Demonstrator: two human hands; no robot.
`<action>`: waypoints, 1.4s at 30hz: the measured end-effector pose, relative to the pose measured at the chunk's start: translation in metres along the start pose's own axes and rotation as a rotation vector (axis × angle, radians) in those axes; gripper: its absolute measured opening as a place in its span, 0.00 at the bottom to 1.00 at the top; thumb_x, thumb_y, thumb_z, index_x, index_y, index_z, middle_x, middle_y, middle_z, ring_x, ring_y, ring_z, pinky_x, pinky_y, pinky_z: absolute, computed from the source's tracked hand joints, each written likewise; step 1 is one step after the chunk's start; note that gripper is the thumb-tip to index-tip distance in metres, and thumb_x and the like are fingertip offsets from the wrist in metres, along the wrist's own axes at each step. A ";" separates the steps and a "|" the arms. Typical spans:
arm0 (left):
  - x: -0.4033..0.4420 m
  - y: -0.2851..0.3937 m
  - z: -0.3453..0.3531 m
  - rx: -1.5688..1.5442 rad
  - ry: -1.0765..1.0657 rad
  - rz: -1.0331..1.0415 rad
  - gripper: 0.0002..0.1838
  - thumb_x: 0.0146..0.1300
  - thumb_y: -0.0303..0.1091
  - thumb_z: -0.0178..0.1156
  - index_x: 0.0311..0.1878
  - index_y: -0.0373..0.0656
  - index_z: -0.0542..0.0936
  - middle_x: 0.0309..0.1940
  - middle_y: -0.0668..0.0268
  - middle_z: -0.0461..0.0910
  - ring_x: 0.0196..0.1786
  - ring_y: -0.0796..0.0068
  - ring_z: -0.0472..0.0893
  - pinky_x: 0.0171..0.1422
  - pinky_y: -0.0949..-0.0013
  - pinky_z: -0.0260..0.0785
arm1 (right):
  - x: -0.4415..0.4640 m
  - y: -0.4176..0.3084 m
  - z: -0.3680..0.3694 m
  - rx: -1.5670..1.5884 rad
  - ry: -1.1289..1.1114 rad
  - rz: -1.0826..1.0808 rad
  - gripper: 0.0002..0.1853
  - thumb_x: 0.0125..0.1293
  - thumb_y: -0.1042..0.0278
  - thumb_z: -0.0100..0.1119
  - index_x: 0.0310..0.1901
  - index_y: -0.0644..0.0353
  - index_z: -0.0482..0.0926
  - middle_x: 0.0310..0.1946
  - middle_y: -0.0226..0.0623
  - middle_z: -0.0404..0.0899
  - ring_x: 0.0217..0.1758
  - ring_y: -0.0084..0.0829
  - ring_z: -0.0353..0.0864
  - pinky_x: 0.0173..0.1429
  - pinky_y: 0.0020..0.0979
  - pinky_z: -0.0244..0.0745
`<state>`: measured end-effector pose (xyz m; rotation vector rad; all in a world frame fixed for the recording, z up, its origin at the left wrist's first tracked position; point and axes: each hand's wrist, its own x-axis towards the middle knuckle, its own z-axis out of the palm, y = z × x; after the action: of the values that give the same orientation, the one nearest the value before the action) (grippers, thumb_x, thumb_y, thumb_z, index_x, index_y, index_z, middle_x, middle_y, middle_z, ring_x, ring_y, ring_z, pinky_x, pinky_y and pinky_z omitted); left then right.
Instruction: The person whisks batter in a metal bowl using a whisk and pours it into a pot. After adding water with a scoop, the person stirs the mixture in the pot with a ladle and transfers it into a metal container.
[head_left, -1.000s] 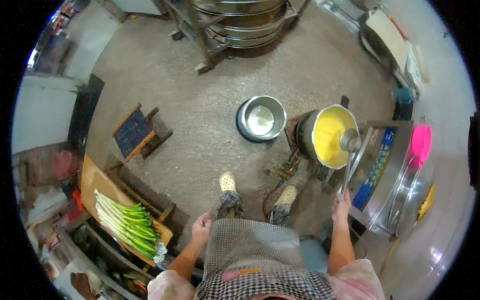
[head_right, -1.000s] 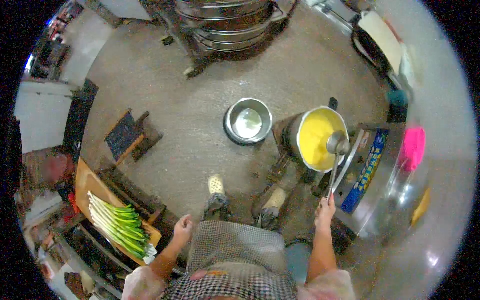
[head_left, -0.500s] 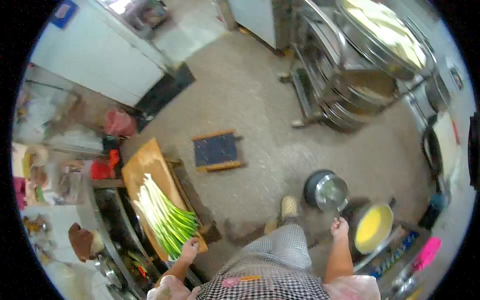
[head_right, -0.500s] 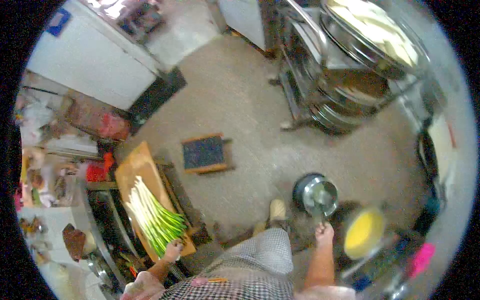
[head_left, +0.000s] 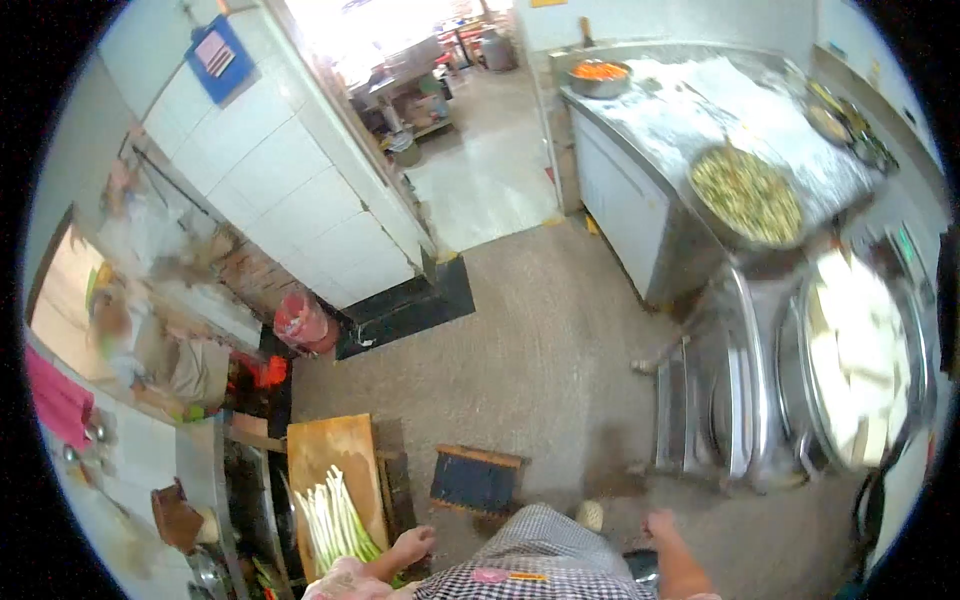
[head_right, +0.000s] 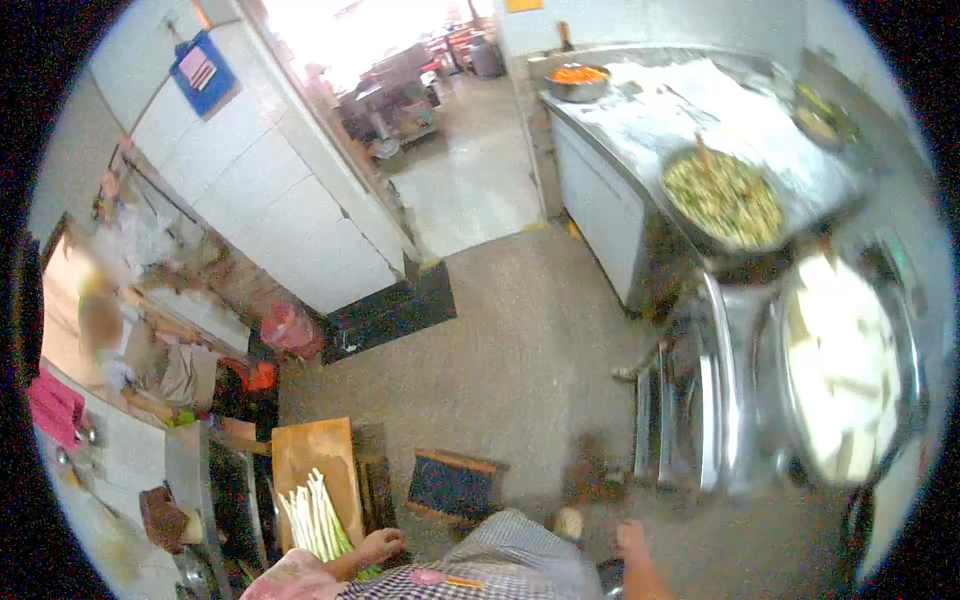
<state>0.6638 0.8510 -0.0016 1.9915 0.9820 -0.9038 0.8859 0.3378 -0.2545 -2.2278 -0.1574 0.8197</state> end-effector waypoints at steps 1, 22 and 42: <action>0.005 0.010 -0.008 0.034 -0.046 0.017 0.21 0.58 0.41 0.53 0.53 0.41 0.73 0.46 0.59 0.77 0.48 0.65 0.77 0.52 0.67 0.67 | 0.047 -0.020 -0.013 0.026 0.020 -0.094 0.08 0.55 0.72 0.51 0.38 0.61 0.74 0.23 0.37 0.75 0.20 0.29 0.73 0.18 0.30 0.67; 0.395 0.402 -0.554 -0.276 0.573 0.278 0.21 0.58 0.40 0.54 0.52 0.39 0.72 0.45 0.53 0.77 0.49 0.61 0.76 0.53 0.66 0.67 | 0.623 -0.430 -0.265 -0.606 -0.343 0.212 0.16 0.59 0.64 0.49 0.47 0.59 0.74 0.34 0.44 0.77 0.39 0.43 0.77 0.43 0.42 0.71; 0.747 0.422 -0.703 -0.850 0.375 -0.401 0.24 0.58 0.40 0.51 0.57 0.39 0.68 0.53 0.55 0.71 0.56 0.61 0.70 0.60 0.62 0.59 | 1.350 -1.152 -0.158 -0.251 -0.370 -0.442 0.14 0.59 0.68 0.48 0.45 0.62 0.74 0.26 0.35 0.76 0.21 0.25 0.74 0.23 0.26 0.70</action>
<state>1.5532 1.4980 -0.1468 1.2557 1.6728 -0.1998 2.1959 1.5315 -0.0712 -2.1214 -0.9393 0.9892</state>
